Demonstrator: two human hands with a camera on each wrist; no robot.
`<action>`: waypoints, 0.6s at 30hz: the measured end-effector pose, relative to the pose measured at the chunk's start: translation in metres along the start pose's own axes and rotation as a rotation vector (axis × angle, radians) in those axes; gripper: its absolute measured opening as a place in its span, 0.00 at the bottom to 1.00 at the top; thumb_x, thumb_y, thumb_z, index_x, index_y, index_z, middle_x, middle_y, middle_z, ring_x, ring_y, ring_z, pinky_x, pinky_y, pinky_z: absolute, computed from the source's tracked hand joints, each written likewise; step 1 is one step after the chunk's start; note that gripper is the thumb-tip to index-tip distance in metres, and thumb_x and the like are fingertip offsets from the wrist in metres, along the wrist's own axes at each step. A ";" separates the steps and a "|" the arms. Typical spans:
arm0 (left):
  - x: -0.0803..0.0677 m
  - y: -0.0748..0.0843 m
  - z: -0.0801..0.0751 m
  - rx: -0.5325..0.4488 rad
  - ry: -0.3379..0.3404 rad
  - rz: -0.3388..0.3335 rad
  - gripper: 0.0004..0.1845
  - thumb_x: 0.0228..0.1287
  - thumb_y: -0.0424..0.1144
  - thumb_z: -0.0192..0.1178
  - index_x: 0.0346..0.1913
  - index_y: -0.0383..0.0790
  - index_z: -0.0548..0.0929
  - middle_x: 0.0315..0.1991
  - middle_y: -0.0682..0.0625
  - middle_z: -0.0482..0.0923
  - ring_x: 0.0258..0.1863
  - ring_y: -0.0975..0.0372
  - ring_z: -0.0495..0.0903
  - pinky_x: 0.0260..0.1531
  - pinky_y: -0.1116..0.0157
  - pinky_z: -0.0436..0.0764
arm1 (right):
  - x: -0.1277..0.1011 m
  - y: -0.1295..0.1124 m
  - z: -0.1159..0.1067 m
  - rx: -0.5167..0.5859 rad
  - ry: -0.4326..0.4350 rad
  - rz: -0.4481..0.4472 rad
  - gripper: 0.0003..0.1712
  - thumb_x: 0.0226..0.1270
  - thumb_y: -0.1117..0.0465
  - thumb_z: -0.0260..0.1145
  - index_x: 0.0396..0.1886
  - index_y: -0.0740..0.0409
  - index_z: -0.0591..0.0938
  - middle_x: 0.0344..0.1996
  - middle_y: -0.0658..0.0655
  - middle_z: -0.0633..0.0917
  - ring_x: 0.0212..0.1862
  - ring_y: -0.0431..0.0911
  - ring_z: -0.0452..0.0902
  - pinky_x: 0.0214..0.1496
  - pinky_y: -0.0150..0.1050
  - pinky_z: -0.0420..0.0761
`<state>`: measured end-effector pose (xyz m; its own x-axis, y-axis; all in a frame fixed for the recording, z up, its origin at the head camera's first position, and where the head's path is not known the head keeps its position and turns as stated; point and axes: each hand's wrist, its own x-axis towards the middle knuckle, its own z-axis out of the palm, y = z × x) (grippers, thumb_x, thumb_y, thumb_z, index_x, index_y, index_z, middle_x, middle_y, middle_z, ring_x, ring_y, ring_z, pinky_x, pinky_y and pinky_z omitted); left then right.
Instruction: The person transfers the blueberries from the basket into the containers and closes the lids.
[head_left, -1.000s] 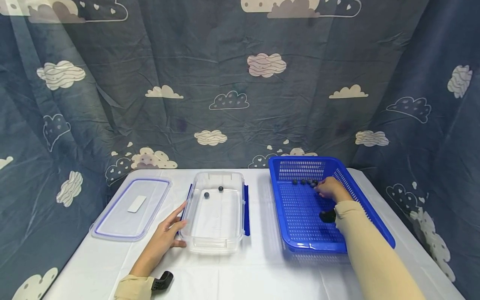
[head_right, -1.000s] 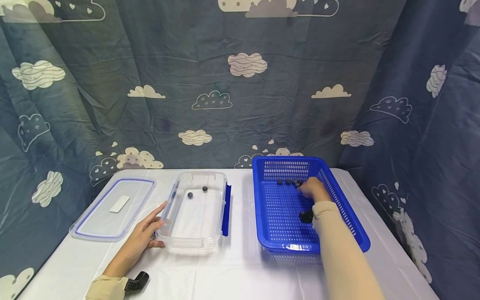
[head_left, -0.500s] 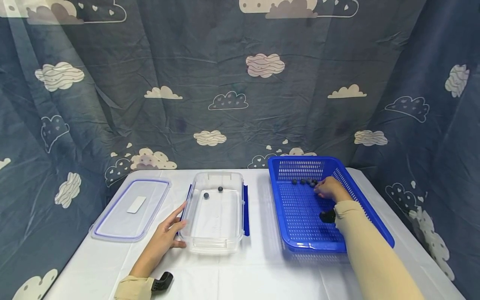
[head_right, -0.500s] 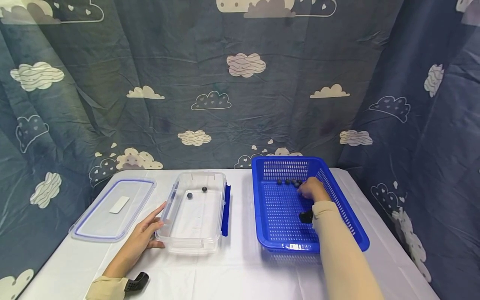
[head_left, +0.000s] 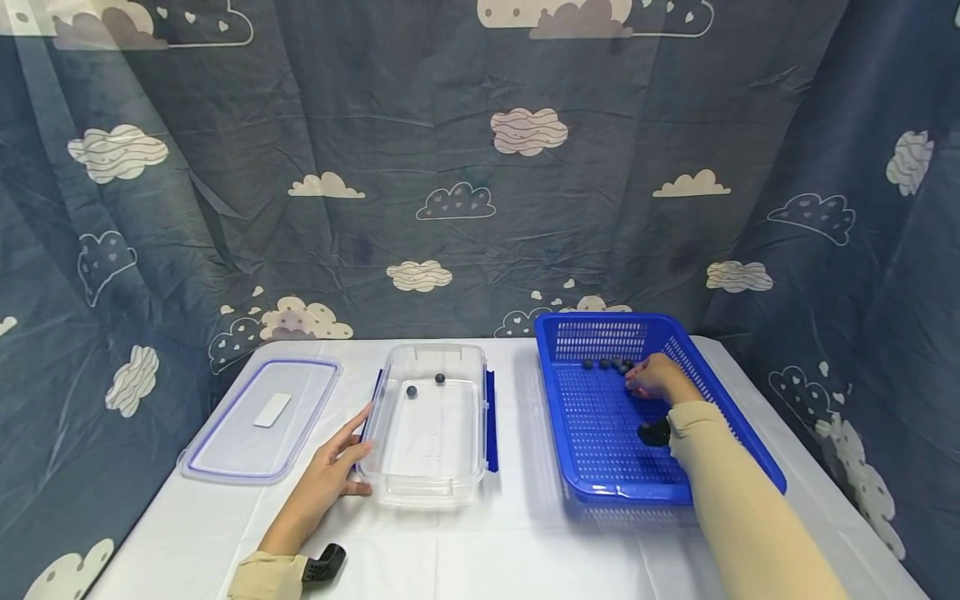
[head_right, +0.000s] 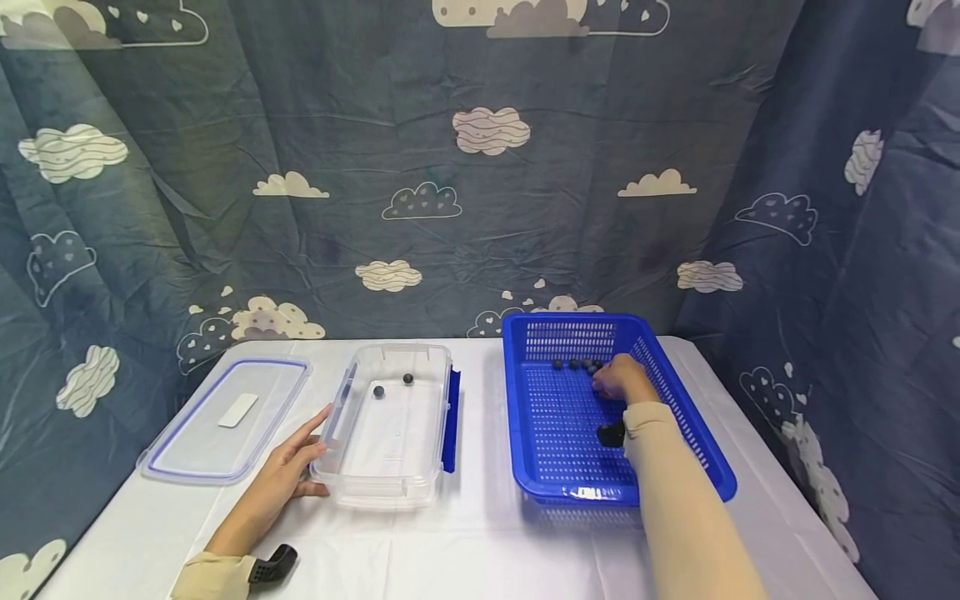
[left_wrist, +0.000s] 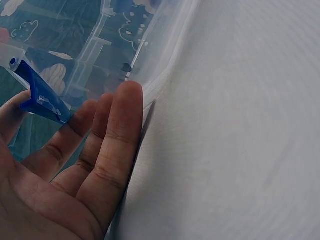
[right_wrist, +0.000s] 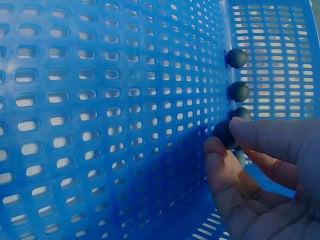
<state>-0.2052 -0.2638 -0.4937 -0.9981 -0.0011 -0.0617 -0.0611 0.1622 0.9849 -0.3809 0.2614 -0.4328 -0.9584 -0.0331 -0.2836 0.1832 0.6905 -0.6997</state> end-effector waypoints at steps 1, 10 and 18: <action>0.000 0.000 0.000 0.002 -0.001 0.000 0.32 0.82 0.42 0.57 0.84 0.62 0.66 0.64 0.35 0.70 0.57 0.50 0.76 0.34 0.59 0.93 | 0.000 0.000 0.000 -0.004 -0.001 -0.004 0.12 0.73 0.73 0.65 0.49 0.82 0.82 0.22 0.47 0.80 0.23 0.36 0.74 0.26 0.25 0.79; 0.000 0.000 0.000 0.004 0.003 -0.007 0.33 0.81 0.43 0.59 0.84 0.62 0.66 0.65 0.35 0.70 0.58 0.50 0.76 0.34 0.59 0.93 | 0.000 -0.003 -0.001 0.016 0.021 0.017 0.13 0.73 0.73 0.66 0.51 0.81 0.82 0.28 0.52 0.82 0.27 0.38 0.77 0.29 0.26 0.82; -0.001 0.001 -0.001 0.015 0.006 -0.013 0.32 0.81 0.45 0.59 0.84 0.63 0.66 0.66 0.34 0.70 0.62 0.47 0.76 0.34 0.58 0.93 | -0.004 -0.007 0.000 0.062 0.024 -0.013 0.12 0.70 0.75 0.68 0.48 0.83 0.82 0.27 0.52 0.83 0.24 0.36 0.79 0.28 0.25 0.84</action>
<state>-0.2039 -0.2644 -0.4927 -0.9972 -0.0089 -0.0740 -0.0744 0.1774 0.9813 -0.3789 0.2572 -0.4266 -0.9656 -0.0241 -0.2590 0.1831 0.6442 -0.7426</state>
